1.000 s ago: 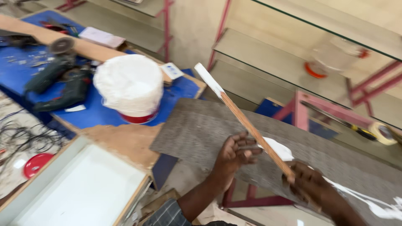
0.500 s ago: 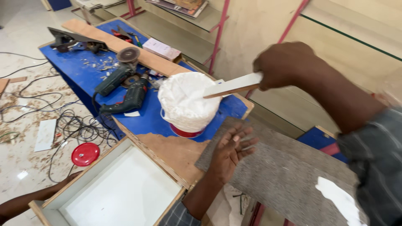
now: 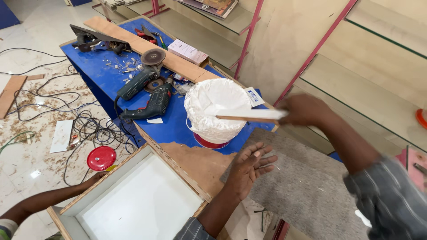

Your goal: The person applies white glue to a dark gray board using a wooden stick, repeatedly dipping the stick into a bucket of glue and spreading it across the surface. The person then uses a small packet to spread the glue further.

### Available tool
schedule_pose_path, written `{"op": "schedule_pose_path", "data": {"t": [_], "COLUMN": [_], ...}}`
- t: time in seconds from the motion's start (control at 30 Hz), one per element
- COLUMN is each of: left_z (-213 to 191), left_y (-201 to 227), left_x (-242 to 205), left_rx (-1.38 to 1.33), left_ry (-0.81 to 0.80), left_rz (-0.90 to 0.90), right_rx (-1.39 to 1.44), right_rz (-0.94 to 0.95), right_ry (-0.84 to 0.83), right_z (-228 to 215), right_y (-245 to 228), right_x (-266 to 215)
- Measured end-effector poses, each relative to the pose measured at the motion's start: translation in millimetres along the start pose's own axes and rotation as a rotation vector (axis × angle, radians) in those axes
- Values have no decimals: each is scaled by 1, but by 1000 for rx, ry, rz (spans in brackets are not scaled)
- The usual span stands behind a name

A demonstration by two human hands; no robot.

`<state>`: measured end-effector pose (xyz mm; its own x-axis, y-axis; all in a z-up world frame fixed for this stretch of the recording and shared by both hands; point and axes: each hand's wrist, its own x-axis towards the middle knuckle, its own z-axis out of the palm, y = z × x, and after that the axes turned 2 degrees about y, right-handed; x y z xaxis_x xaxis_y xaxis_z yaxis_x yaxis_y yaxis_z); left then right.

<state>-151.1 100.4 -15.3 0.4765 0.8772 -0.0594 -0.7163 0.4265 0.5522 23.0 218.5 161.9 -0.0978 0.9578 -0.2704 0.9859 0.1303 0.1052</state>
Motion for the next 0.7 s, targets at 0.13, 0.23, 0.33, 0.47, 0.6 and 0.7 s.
{"op": "schedule_pose_path", "data": {"t": [0.13,0.23,0.33,0.47,0.6,0.7], "left_z": [1,7,18,28,26,17], "left_y": [-12,-19,-21,-17,-25,-39], "left_x": [12,18,24,27,33,37], "left_rx": [39,68,95,108,77,158], "left_ry": [16,-9,-20,0,-32,40], "left_rz": [-37,-55,-54,-48,25,51], "right_rx": [253,370,424,424,765,995], "right_rz": [155,157,276,247,365,328], "right_ry": [113,200,135,204,206,282], "right_z": [38,47,39,39,94,177], "right_y": [22,12,10,37,64,45], "right_x": [-70,-102,-125,-154,-189,-192]}}
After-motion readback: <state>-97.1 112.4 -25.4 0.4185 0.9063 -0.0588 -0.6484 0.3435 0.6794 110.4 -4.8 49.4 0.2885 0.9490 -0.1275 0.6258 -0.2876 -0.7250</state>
